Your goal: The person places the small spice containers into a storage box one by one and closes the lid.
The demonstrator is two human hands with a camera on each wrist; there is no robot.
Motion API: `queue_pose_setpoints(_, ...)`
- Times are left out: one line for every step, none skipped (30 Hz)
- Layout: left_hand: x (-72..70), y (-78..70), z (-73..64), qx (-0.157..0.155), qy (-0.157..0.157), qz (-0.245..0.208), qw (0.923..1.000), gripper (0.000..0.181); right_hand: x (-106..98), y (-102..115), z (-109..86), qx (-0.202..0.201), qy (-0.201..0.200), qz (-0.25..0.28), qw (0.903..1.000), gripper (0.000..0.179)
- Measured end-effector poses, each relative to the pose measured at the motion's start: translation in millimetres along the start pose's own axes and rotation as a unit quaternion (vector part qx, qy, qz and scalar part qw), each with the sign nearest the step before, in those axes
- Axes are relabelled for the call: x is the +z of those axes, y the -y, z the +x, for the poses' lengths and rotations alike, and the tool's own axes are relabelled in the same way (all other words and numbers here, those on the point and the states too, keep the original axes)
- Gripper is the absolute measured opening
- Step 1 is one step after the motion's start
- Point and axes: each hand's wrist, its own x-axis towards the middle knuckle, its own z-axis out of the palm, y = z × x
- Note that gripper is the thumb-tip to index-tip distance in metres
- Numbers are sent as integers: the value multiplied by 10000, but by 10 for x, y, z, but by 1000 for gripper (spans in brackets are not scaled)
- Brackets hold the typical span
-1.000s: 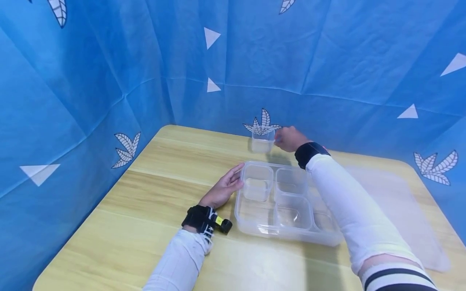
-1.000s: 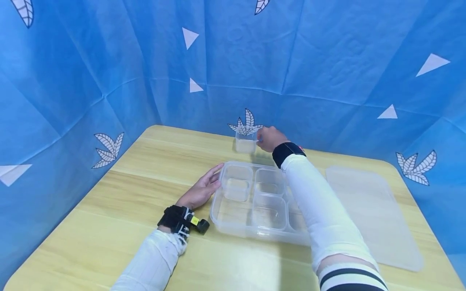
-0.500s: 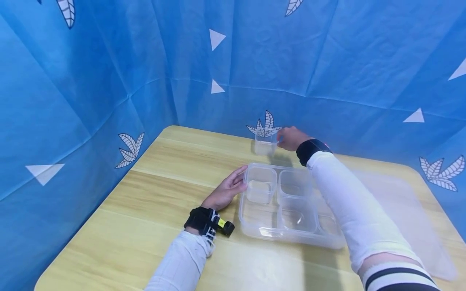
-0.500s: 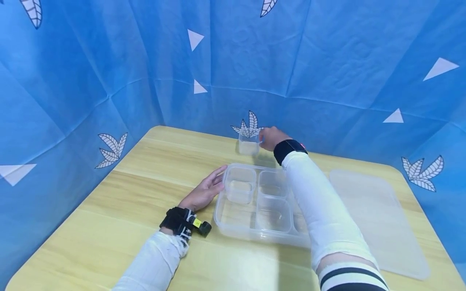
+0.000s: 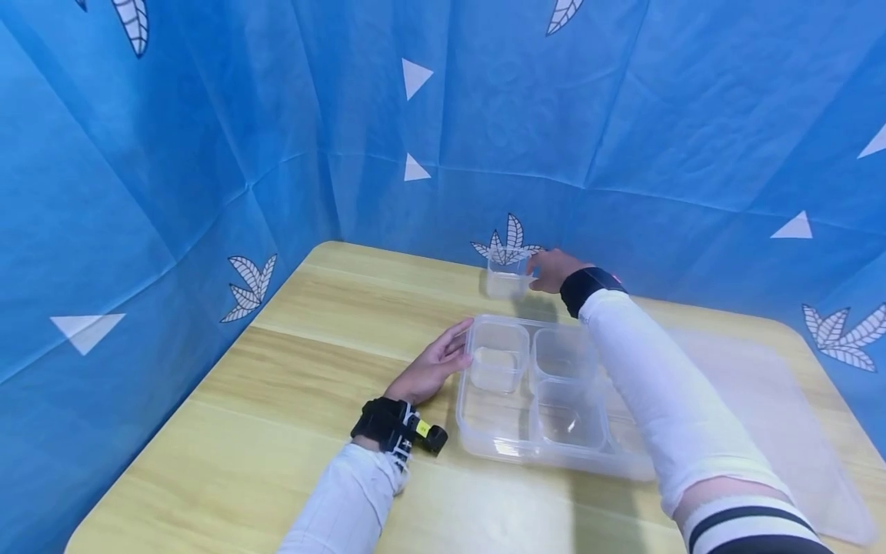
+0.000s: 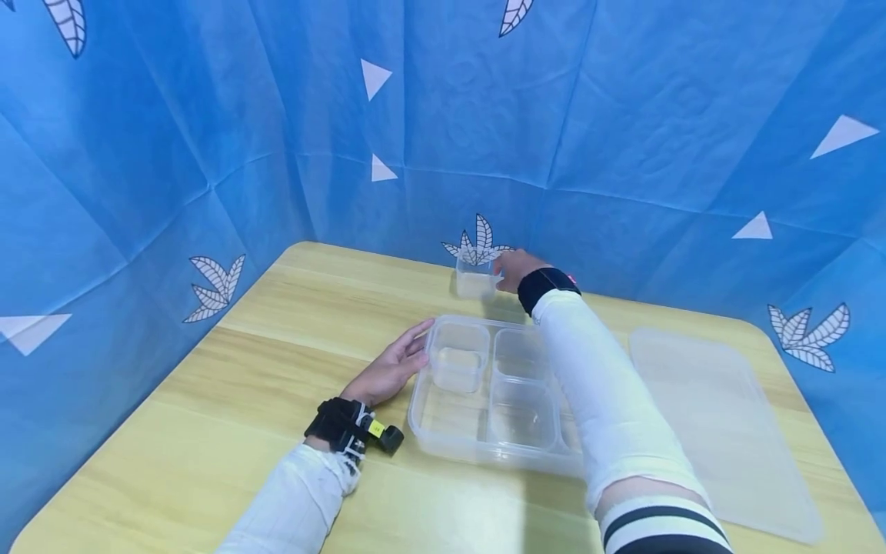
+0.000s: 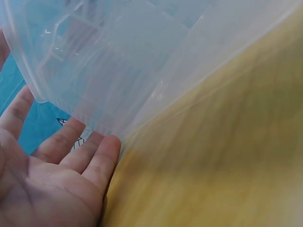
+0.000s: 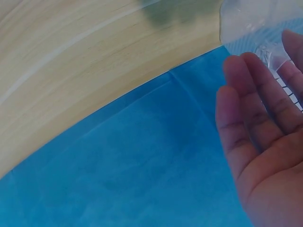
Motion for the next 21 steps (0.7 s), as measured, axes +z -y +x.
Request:
queue_pose_setpoints(-1,6,-1,0,7,15,10000,66,10,-7,7,-35,-6,-34,10000,29)
queue_pose_setpoints(-3,9,-1,3,16,23,10000,66,19,-13,16,-57,-26,-40,10000,26)
queue_pose_setpoints(-6,14,1,5,17,51,10000,66,25,-20,24,-82,-68,-53,9999,22)
queue_pose_setpoints(-9,21,2,9,18,78,10000,66,31,-29,35,-107,-109,-61,9999,18)
queue_pose_setpoints(-12,25,3,4,7,90,10000,65,40,-40,47,-139,-136,-61,9998,13)
queue_pose_setpoints(-17,31,3,2,0,93,10000,65,47,-51,61,-157,-171,-58,9997,10)
queue_pose_setpoints(-16,32,7,7,2,81,10000,66,50,-68,70,-149,-198,-43,9997,8)
queue_pose_setpoints(-16,35,12,10,4,66,10000,66,54,-81,76,-168,-222,-35,9996,6)
queue_pose_setpoints(-15,39,16,13,2,54,10000,66,57,-94,79,-198,-247,-35,9995,6)
queue_pose_setpoints(-14,42,19,18,-1,28,10000,66,62,-101,79,-206,-261,-15,9994,5)
queue_pose_setpoints(-12,44,22,16,-6,11,10000,66,66,-102,78,-195,-272,3,9994,5)
queue_pose_setpoints(-10,45,23,18,-1,-11,10000,66,70,-102,74,-174,-285,23,9994,5)
queue_pose_setpoints(-7,46,21,14,1,-32,10000,66,73,-94,71,-162,-292,31,9994,5)
queue_pose_setpoints(-5,45,19,9,2,-39,10000,66,74,-86,65,-149,-297,37,9994,6)
queue_pose_setpoints(-2,42,15,1,8,-47,10000,66,75,-78,61,-122,-293,46,9995,7)
queue_pose_setpoints(0,38,12,-5,11,-41,10000,67,75,-72,59,-101,-289,60,9995,8)
queue_pose_setpoints(1,36,11,-7,26,-33,10000,68,73,-68,58,-91,-287,65,9995,8)
queue_pose_setpoints(1,30,8,0,32,-19,10000,68,70,-65,58,-94,-287,73,9995,9)
queue_pose_setpoints(-1,26,8,14,39,-3,10000,69,67,-64,60,-97,-293,72,9995,9)
queue_pose_setpoints(-3,22,9,29,43,7,10000,69,62,-64,62,-112,-303,74,9995,10)
queue_pose_setpoints(-5,15,9,41,38,33,10000,69,57,-64,64,-131,-315,71,9994,10)
